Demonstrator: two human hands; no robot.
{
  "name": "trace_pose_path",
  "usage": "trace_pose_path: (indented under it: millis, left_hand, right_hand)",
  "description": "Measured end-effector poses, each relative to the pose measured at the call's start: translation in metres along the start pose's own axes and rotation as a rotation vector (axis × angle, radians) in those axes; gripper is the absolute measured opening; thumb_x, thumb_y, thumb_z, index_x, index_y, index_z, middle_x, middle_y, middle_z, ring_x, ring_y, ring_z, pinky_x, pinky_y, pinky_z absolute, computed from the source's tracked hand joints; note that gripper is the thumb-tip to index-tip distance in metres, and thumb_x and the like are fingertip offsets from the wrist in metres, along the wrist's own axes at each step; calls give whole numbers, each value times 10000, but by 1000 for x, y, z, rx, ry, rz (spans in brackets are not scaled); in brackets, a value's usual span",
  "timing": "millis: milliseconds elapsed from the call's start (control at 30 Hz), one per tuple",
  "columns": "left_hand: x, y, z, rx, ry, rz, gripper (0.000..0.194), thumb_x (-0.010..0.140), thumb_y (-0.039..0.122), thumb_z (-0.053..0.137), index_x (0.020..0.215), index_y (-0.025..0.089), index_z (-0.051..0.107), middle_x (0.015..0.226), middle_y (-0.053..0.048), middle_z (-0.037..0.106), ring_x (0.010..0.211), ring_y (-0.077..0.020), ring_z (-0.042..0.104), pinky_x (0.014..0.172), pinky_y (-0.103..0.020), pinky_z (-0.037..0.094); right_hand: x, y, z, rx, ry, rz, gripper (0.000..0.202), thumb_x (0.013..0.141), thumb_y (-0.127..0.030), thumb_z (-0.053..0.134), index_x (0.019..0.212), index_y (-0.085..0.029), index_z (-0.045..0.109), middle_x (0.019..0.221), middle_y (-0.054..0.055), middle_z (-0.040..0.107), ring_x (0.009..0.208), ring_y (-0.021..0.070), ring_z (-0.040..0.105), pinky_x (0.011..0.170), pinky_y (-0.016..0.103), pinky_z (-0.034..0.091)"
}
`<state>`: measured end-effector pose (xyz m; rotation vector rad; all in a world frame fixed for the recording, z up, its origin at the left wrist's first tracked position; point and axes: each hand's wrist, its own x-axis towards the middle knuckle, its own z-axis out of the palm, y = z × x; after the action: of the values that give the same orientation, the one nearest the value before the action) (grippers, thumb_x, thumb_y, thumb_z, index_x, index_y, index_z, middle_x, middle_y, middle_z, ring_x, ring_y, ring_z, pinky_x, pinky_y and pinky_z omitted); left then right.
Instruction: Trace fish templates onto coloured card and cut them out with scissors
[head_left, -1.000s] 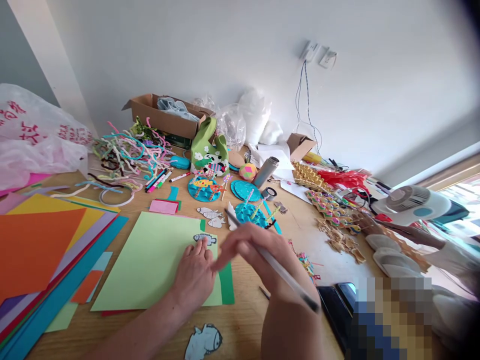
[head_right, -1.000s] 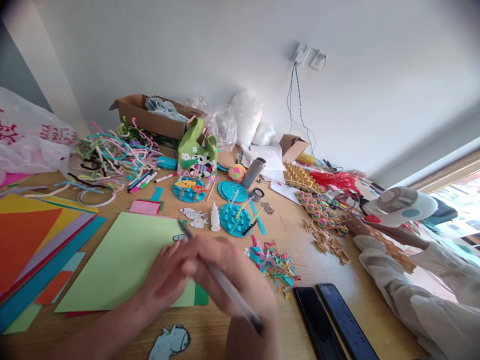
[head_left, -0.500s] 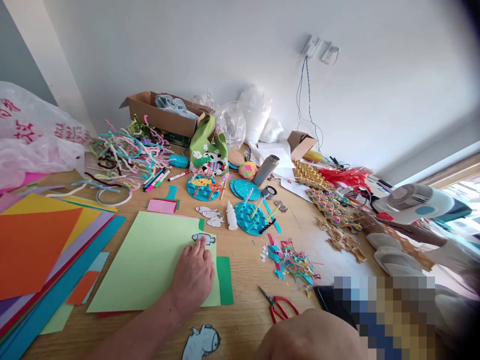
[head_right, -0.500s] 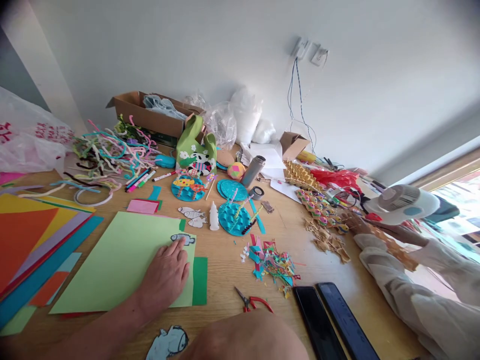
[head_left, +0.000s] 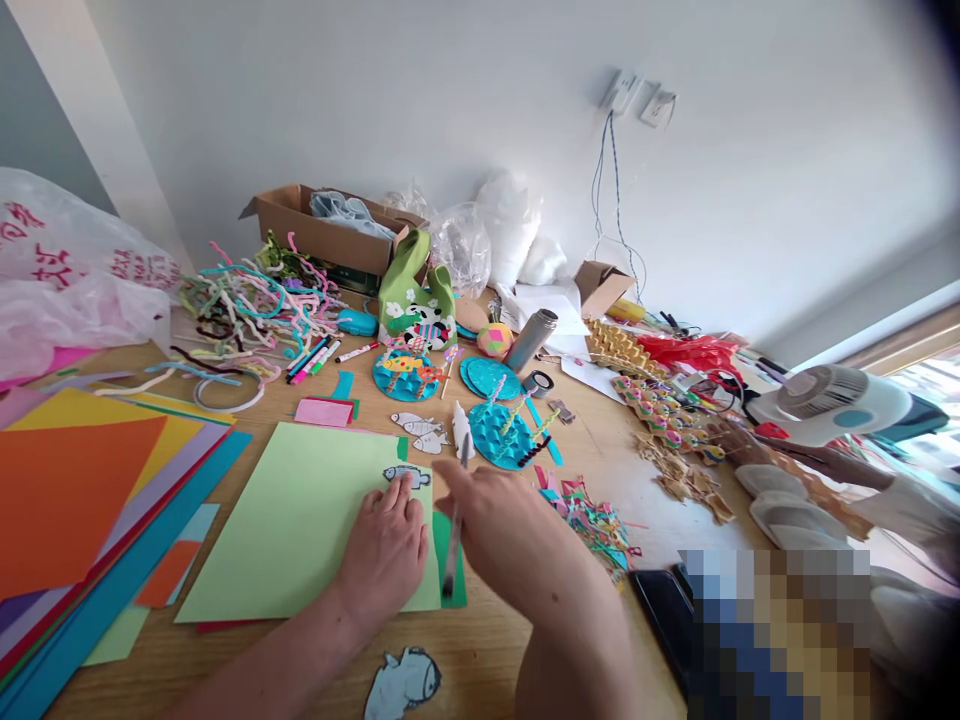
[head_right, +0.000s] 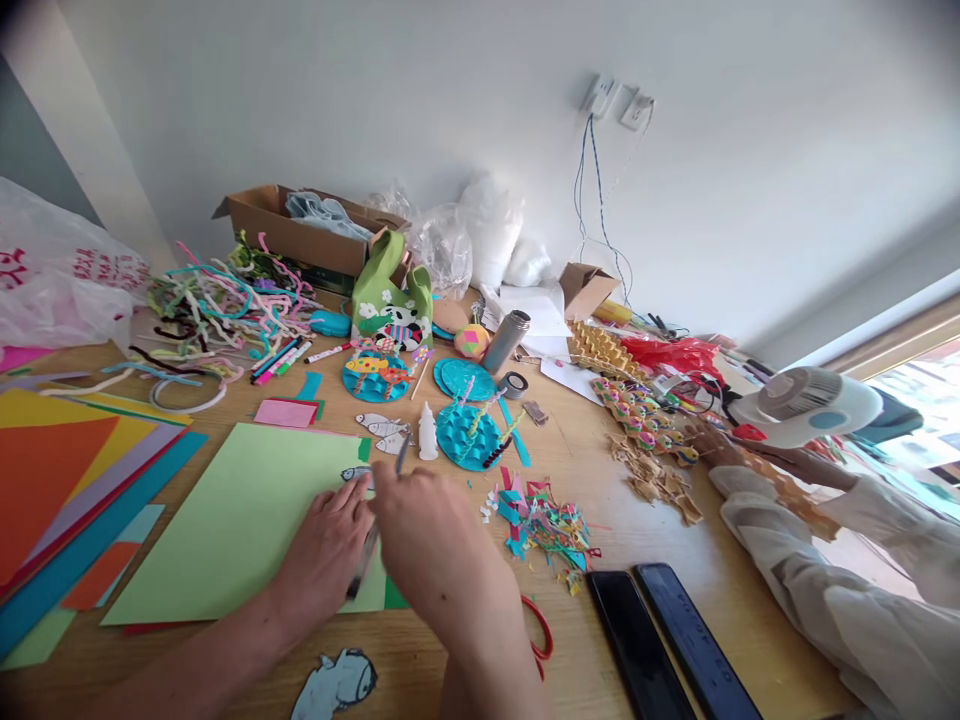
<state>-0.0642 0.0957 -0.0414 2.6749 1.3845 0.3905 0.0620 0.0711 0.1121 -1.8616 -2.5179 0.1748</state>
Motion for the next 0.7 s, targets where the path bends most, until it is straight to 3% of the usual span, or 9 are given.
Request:
trace_pose_path:
  millis: [67, 133, 200, 333, 533, 700]
  left_hand:
    - [0, 2, -3, 15, -38, -28, 279, 914, 208, 376, 968, 109, 631, 1383, -226, 510, 1308, -320, 446, 963, -489, 419]
    - [1, 3, -6, 19, -59, -40, 287, 919, 210, 362, 959, 105, 625, 1396, -235, 494, 1310, -321, 445, 970, -492, 413]
    - [1, 4, -6, 16, -60, -38, 291, 924, 210, 353, 958, 105, 622, 1401, -233, 491, 1309, -322, 446, 970, -497, 411]
    - [1, 3, -5, 17, -55, -33, 283, 924, 224, 371, 951, 111, 629, 1407, -221, 490, 1313, -319, 444, 965, -491, 417]
    - [-1, 1, 2, 9, -38, -37, 325, 937, 229, 350, 1001, 102, 641, 1400, -215, 501, 1309, -311, 452, 977, -506, 402]
    - [0, 2, 5, -5, -40, -54, 343, 938, 239, 356, 1053, 94, 645, 1395, -208, 509, 1310, -312, 451, 991, -506, 391]
  right_hand:
    - [11, 8, 9, -84, -8, 135, 175, 875, -87, 516, 976, -177, 627, 714, 88, 704, 665, 241, 683, 513, 278, 358]
    - [17, 14, 15, -98, -18, 178, 129, 888, -129, 529, 958, -184, 622, 701, 91, 705, 669, 254, 690, 501, 281, 332]
    - [20, 17, 17, -69, -42, 148, 126, 889, -144, 540, 975, -191, 619, 732, 92, 716, 693, 258, 696, 509, 282, 333]
    - [27, 17, 21, 1, -129, 80, 281, 835, -28, 503, 1043, -182, 612, 831, 94, 736, 775, 252, 707, 536, 277, 361]
    - [52, 27, 35, 7, -218, 130, 398, 808, 12, 474, 1156, -142, 593, 962, 126, 724, 929, 247, 685, 664, 279, 429]
    - [69, 32, 54, 63, -236, 57, 369, 833, -20, 456, 1154, -136, 595, 1035, 122, 704, 992, 235, 659, 745, 287, 433]
